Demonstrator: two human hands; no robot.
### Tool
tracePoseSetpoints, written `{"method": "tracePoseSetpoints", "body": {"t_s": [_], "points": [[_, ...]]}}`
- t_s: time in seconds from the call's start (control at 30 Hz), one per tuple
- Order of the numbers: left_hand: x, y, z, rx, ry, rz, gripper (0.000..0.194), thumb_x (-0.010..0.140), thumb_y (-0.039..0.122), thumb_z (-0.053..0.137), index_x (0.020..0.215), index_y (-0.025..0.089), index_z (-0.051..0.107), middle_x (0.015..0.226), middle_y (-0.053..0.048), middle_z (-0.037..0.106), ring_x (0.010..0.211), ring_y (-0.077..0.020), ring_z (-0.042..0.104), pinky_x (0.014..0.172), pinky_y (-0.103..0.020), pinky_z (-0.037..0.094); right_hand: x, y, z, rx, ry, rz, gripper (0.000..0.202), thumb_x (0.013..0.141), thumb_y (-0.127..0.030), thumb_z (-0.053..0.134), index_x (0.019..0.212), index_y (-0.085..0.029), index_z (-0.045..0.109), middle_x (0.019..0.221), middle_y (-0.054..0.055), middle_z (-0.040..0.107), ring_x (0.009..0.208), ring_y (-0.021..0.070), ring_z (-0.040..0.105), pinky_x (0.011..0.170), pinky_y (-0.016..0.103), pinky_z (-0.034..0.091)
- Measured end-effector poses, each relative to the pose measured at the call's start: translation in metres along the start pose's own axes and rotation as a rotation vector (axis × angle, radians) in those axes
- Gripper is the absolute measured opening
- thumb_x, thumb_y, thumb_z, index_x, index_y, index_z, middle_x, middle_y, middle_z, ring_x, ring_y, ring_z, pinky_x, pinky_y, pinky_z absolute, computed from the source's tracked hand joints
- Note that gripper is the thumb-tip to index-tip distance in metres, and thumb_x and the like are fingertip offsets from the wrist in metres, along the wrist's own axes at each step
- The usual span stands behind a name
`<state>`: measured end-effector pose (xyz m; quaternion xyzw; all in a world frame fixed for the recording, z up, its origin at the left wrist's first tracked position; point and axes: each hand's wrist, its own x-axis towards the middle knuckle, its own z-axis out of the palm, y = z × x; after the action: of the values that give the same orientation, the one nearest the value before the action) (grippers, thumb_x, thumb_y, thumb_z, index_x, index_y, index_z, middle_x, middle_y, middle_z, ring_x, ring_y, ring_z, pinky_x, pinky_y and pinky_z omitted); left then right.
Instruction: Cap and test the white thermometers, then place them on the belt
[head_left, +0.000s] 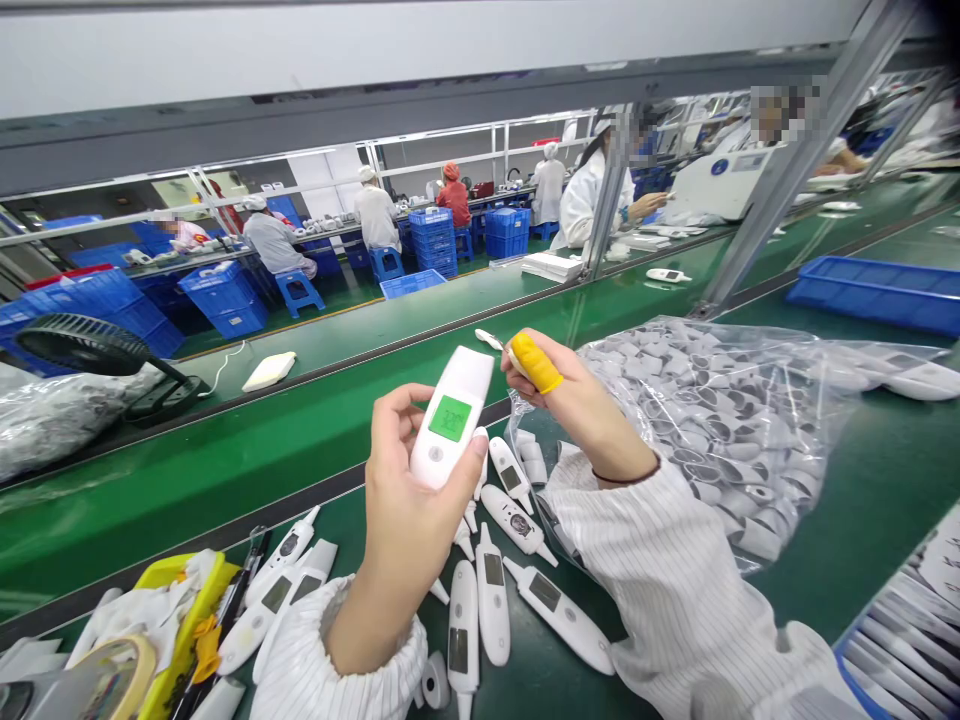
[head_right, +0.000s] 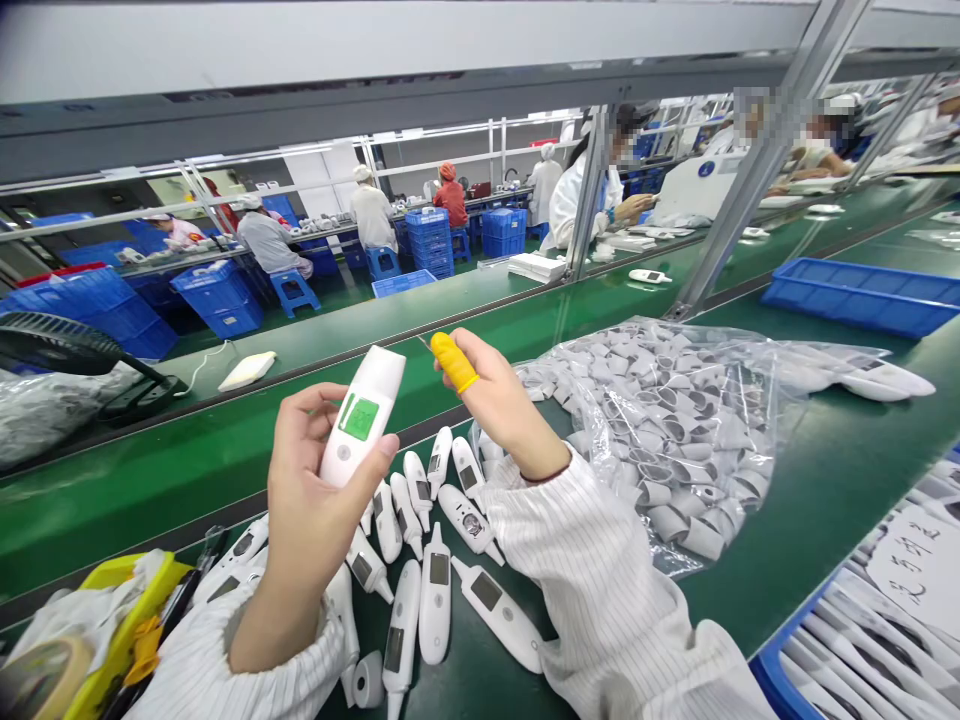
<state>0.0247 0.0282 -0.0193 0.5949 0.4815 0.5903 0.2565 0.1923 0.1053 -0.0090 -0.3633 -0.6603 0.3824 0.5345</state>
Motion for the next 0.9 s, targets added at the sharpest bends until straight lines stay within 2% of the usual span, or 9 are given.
{"method": "tracePoseSetpoints", "body": {"t_s": [0.07,0.13,0.27,0.43,0.53,0.63,0.7,0.8,0.9], "points": [[0.004,-0.003,-0.002,-0.147,-0.025,0.0,0.035,0.087,0.035,0.069,0.114,0.023,0.052,0.086,0.002,0.064,0.072,-0.0105,0.063,0.061,-0.019,0.049,-0.006,-0.005,0.003,-0.132,-0.002,-0.11,0.025,0.093,-0.037,0.05,0.076,-0.018,0.052,0.069,-0.002,0.047,0.063,0.0098,0.042,0.056,0.022,0.032],[0.009,-0.004,-0.006,-0.304,-0.069,-0.023,0.028,0.095,0.042,0.055,0.112,0.02,0.053,0.085,0.0,0.065,0.066,-0.0107,0.063,0.057,-0.021,0.05,-0.013,-0.012,0.007,-0.257,-0.028,-0.206,0.017,0.091,-0.029,0.052,0.078,-0.018,0.054,0.071,-0.002,0.05,0.065,0.0101,0.044,0.058,0.023,0.032],[0.013,-0.002,-0.013,-0.443,-0.122,-0.1,0.034,0.1,0.047,0.042,0.111,0.018,0.056,0.085,-0.002,0.066,0.054,-0.01,0.061,0.049,-0.023,0.051,-0.026,-0.024,0.018,-0.411,-0.114,-0.305,0.02,0.093,-0.031,0.055,0.077,-0.019,0.054,0.059,-0.007,0.045,0.053,0.0074,0.036,0.052,0.022,0.026],[0.009,-0.001,-0.014,-0.428,-0.187,-0.046,0.027,0.102,0.043,0.042,0.105,0.019,0.055,0.069,0.0,0.065,0.06,-0.0136,0.065,0.058,-0.025,0.055,-0.032,-0.028,0.028,-0.605,-0.03,-0.425,0.025,0.092,-0.029,0.06,0.07,-0.017,0.055,0.057,-0.007,0.049,0.05,0.0053,0.04,0.051,0.021,0.025],[0.007,-0.003,-0.014,-0.331,-0.191,-0.002,0.025,0.102,0.04,0.042,0.119,0.023,0.05,0.074,0.001,0.064,0.065,-0.0134,0.065,0.064,-0.025,0.054,-0.033,-0.027,0.028,-0.736,0.036,-0.489,0.025,0.092,-0.026,0.061,0.069,-0.017,0.055,0.056,-0.006,0.05,0.049,0.0058,0.041,0.051,0.023,0.024],[0.007,-0.005,-0.015,-0.204,-0.161,0.033,0.027,0.102,0.041,0.043,0.124,0.027,0.047,0.072,0.005,0.059,0.057,-0.0095,0.056,0.055,-0.02,0.048,-0.034,-0.026,0.029,-0.851,0.107,-0.568,0.028,0.095,-0.027,0.057,0.069,-0.017,0.056,0.055,-0.005,0.05,0.049,0.0075,0.041,0.051,0.024,0.022],[0.009,-0.004,-0.017,-0.25,-0.199,-0.017,0.023,0.102,0.042,0.043,0.116,0.025,0.049,0.069,0.006,0.056,0.047,-0.0066,0.049,0.045,-0.018,0.04,-0.033,-0.025,0.03,-0.808,0.077,-0.581,0.03,0.097,-0.03,0.054,0.069,-0.017,0.057,0.055,-0.005,0.051,0.049,0.0073,0.041,0.051,0.024,0.024],[0.014,-0.001,-0.02,-0.473,-0.327,-0.176,0.021,0.101,0.041,0.042,0.1,0.021,0.048,0.071,0.003,0.059,0.038,-0.0044,0.044,0.035,-0.017,0.03,-0.029,-0.022,0.032,-0.595,-0.037,-0.553,0.032,0.097,-0.033,0.055,0.069,-0.017,0.055,0.056,-0.005,0.052,0.048,0.0061,0.042,0.051,0.021,0.028],[0.02,0.0,-0.021,-0.564,-0.382,-0.28,0.022,0.098,0.04,0.045,0.11,0.021,0.049,0.067,0.003,0.059,0.034,-0.0047,0.043,0.033,-0.016,0.028,-0.026,-0.02,0.031,-0.514,-0.009,-0.654,0.023,0.095,-0.032,0.06,0.078,-0.018,0.06,0.063,-0.003,0.056,0.053,0.0075,0.048,0.053,0.021,0.034]]}}
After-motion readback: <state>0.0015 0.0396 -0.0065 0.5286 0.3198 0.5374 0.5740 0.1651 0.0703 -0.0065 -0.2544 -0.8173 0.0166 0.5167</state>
